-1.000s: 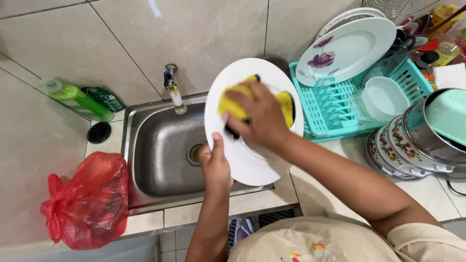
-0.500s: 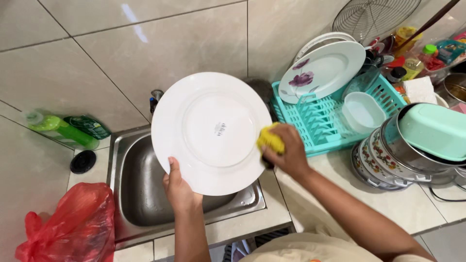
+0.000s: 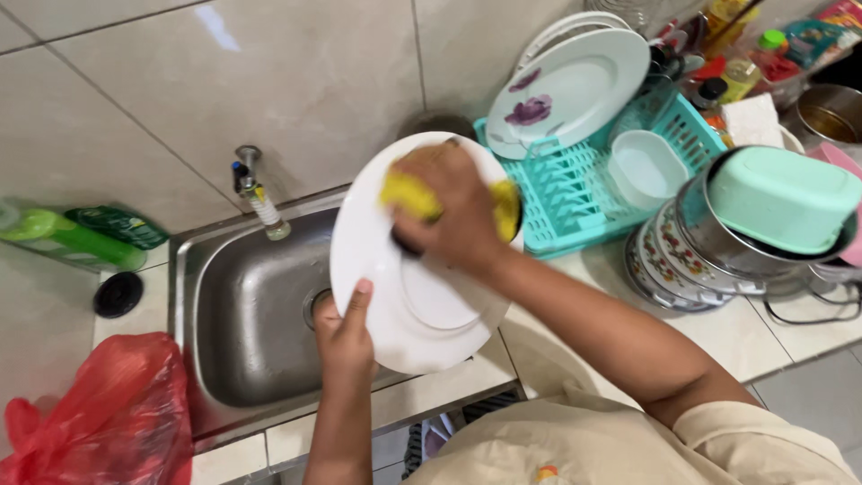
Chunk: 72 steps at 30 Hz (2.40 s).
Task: The person wipes a plate, several bowls, a pot, and a container with a cloth after they have been washed, and places them onto a drying rack.
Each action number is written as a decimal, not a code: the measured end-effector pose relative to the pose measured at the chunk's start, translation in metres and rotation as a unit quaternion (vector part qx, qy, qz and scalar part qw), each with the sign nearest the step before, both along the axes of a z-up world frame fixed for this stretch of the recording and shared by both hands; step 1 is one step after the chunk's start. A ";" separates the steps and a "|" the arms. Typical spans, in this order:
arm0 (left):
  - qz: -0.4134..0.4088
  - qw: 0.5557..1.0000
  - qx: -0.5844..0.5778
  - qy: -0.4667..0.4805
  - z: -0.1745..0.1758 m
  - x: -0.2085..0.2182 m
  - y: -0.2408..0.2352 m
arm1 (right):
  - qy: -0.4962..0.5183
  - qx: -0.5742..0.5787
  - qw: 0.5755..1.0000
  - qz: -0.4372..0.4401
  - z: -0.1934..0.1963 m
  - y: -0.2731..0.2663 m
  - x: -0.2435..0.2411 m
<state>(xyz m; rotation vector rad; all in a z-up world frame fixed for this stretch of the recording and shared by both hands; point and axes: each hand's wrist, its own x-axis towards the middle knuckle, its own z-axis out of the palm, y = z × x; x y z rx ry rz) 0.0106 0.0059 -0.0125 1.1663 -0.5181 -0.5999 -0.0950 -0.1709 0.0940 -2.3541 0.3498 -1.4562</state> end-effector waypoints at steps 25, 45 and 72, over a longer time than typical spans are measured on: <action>0.070 0.974 0.033 -0.213 0.042 -0.076 0.019 | 0.250 0.569 0.773 0.123 -0.153 -0.071 -0.212; -0.127 0.640 0.075 -0.754 0.022 -0.078 0.032 | -0.017 0.720 0.446 0.532 -0.147 -0.168 -0.182; 0.043 0.682 0.185 -0.706 -0.034 -0.102 -0.169 | 0.334 0.061 0.940 0.033 0.098 -0.239 -0.170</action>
